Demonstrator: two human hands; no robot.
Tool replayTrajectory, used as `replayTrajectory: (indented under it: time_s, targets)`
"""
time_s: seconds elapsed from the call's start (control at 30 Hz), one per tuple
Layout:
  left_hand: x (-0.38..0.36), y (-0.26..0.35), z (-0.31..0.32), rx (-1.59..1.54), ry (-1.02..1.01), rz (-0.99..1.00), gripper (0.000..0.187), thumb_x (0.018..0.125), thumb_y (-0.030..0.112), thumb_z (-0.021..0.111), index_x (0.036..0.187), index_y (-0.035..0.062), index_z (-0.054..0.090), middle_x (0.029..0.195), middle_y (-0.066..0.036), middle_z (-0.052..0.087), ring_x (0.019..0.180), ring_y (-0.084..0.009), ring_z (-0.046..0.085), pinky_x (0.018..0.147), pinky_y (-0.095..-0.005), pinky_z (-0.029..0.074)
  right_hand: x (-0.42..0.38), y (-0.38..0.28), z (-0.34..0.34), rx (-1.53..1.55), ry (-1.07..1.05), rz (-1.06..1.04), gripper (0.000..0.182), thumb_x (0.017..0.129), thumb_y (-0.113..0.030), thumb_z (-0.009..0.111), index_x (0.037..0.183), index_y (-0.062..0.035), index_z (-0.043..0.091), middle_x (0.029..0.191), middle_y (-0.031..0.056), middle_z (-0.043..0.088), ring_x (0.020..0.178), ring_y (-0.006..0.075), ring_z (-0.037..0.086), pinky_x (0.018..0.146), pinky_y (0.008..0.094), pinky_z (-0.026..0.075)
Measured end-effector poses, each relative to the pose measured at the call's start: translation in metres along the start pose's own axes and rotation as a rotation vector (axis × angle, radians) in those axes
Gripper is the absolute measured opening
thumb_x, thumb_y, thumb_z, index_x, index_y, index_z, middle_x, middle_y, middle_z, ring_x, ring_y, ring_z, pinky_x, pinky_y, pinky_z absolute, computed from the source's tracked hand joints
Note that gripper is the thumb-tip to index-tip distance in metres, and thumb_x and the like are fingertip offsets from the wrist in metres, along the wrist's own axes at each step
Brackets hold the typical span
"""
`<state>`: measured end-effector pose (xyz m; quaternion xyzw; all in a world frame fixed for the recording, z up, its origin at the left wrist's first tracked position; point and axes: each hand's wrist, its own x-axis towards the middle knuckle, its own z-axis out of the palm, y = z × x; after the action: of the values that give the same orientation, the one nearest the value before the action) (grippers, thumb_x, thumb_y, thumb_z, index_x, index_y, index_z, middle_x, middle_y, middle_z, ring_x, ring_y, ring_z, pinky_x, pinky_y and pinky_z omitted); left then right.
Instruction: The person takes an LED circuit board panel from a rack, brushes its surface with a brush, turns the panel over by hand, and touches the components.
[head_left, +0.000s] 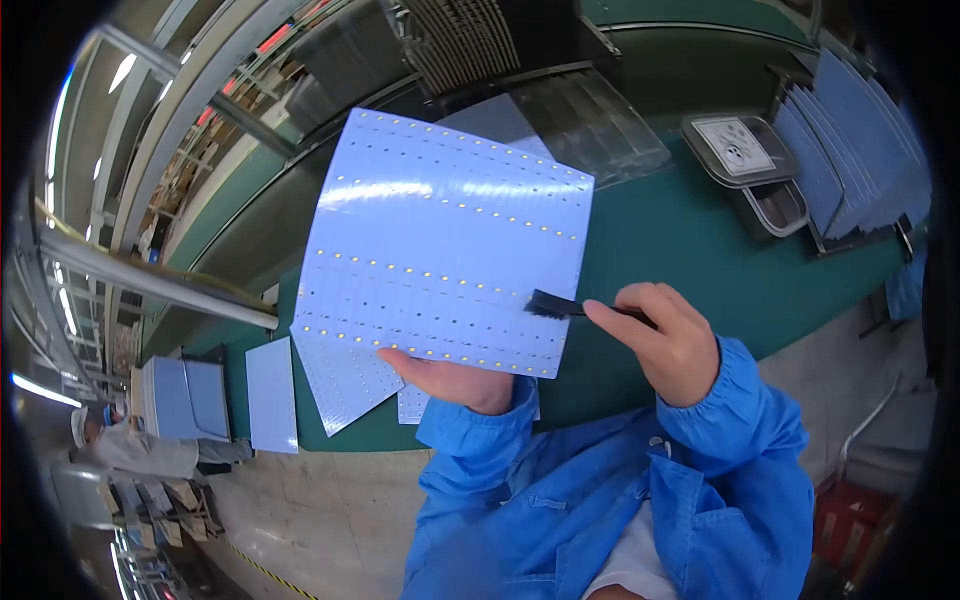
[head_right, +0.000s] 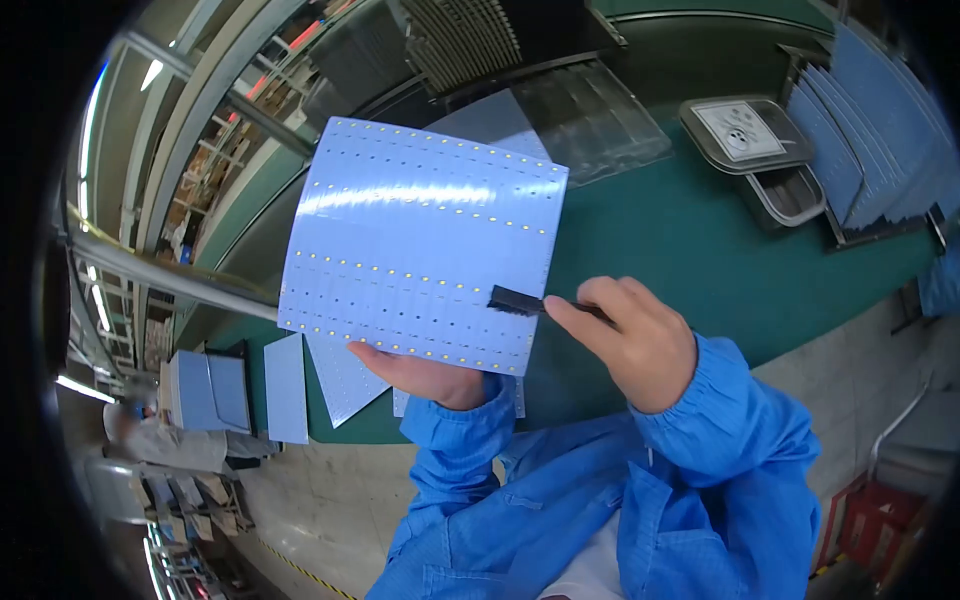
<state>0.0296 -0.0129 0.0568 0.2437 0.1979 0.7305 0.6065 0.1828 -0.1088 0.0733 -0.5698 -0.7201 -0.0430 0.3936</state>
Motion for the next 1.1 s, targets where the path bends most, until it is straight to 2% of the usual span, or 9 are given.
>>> replayTrajectory:
  time_s: [0.03, 0.1, 0.33, 0.43, 0.5, 0.63, 0.73, 0.8, 1.1]
  targets:
    - [0.0, -0.004, -0.008, 0.005, 0.003, 0.011, 0.073, 0.089, 0.062, 0.017, 0.14, 0.0099, 0.022, 0.139, -0.01, 0.029, 0.125, -0.0276, 0.033, 0.104, -0.0425, 0.026, -0.003, -0.001, 0.0, -0.037, -0.038, 0.064, 0.037, 0.067, 0.001, 0.056, 0.102, -0.0061, 0.065, 0.083, 0.0088, 0.054, 0.074, 0.0241, 0.056, 0.065, 0.0298, 0.048]
    - [-0.002, -0.015, -0.03, -0.429, -0.475, -0.064, 0.077, 0.087, 0.065, 0.017, 0.139, 0.0093, 0.022, 0.141, -0.011, 0.026, 0.126, -0.0283, 0.031, 0.104, -0.0422, 0.025, 0.015, -0.004, 0.011, 0.022, 0.042, 0.016, 0.037, 0.066, 0.001, 0.056, 0.101, -0.0058, 0.065, 0.083, 0.0089, 0.054, 0.075, 0.024, 0.056, 0.065, 0.0299, 0.048]
    - [-0.045, -0.019, -0.003, 0.049, -0.174, -0.155, 0.083, 0.084, 0.07, 0.015, 0.138, 0.0071, 0.023, 0.139, -0.013, 0.029, 0.126, -0.0288, 0.032, 0.104, -0.043, 0.025, 0.071, -0.03, 0.026, 0.212, 0.247, -0.103, 0.038, 0.064, 0.001, 0.057, 0.1, -0.0056, 0.065, 0.083, 0.0097, 0.054, 0.074, 0.0244, 0.057, 0.064, 0.0311, 0.049]
    - [-0.043, -0.026, -0.015, 0.046, -0.195, -0.112, 0.083, 0.084, 0.069, 0.016, 0.138, 0.0066, 0.023, 0.138, -0.013, 0.032, 0.125, -0.029, 0.034, 0.103, -0.0438, 0.027, 0.056, -0.024, 0.019, 0.176, 0.236, -0.099, 0.037, 0.064, 0.0, 0.057, 0.1, -0.0059, 0.065, 0.081, 0.0096, 0.054, 0.072, 0.0241, 0.057, 0.064, 0.0306, 0.049]
    - [-0.034, -0.031, -0.029, -0.324, -0.458, -0.06, 0.082, 0.085, 0.069, 0.017, 0.138, 0.0064, 0.023, 0.138, -0.013, 0.032, 0.124, -0.029, 0.035, 0.103, -0.0447, 0.027, 0.027, -0.011, 0.011, 0.126, 0.171, -0.054, 0.036, 0.064, 0.0, 0.057, 0.099, -0.0058, 0.066, 0.081, 0.0096, 0.054, 0.071, 0.0239, 0.057, 0.063, 0.0299, 0.049]
    - [-0.039, -0.027, -0.029, -0.025, -0.238, -0.055, 0.083, 0.085, 0.069, 0.018, 0.138, 0.0059, 0.023, 0.137, -0.013, 0.032, 0.123, -0.0293, 0.035, 0.103, -0.0454, 0.027, 0.011, -0.005, 0.003, 0.089, 0.102, 0.004, 0.035, 0.064, 0.0, 0.059, 0.098, -0.0057, 0.066, 0.081, 0.0101, 0.054, 0.071, 0.024, 0.057, 0.064, 0.0289, 0.049]
    - [-0.054, -0.035, -0.028, -0.202, -0.523, -0.191, 0.077, 0.088, 0.064, 0.02, 0.139, 0.0058, 0.022, 0.138, -0.013, 0.031, 0.124, -0.028, 0.034, 0.104, -0.0423, 0.027, 0.047, -0.024, 0.009, 0.204, 0.292, -0.085, 0.035, 0.064, -0.001, 0.06, 0.098, -0.0052, 0.066, 0.083, 0.011, 0.054, 0.072, 0.025, 0.057, 0.065, 0.0298, 0.049]
    - [-0.071, -0.035, -0.008, 0.168, -0.119, -0.153, 0.085, 0.084, 0.069, 0.019, 0.14, 0.0051, 0.017, 0.14, -0.013, 0.028, 0.127, -0.0276, 0.03, 0.105, -0.0414, 0.024, 0.066, -0.031, 0.013, 0.222, 0.291, -0.111, 0.036, 0.063, -0.002, 0.062, 0.099, -0.0049, 0.066, 0.084, 0.0113, 0.054, 0.074, 0.0256, 0.057, 0.066, 0.0304, 0.049]
    - [-0.035, -0.026, -0.024, -0.266, -0.389, -0.127, 0.074, 0.089, 0.062, 0.018, 0.139, 0.0078, 0.024, 0.138, -0.011, 0.031, 0.124, -0.0275, 0.034, 0.104, -0.0442, 0.027, -0.025, -0.001, -0.03, 0.272, -0.008, 0.162, 0.035, 0.065, 0.007, 0.055, 0.095, -0.0062, 0.068, 0.085, 0.0102, 0.054, 0.076, 0.0224, 0.055, 0.066, 0.0296, 0.047]
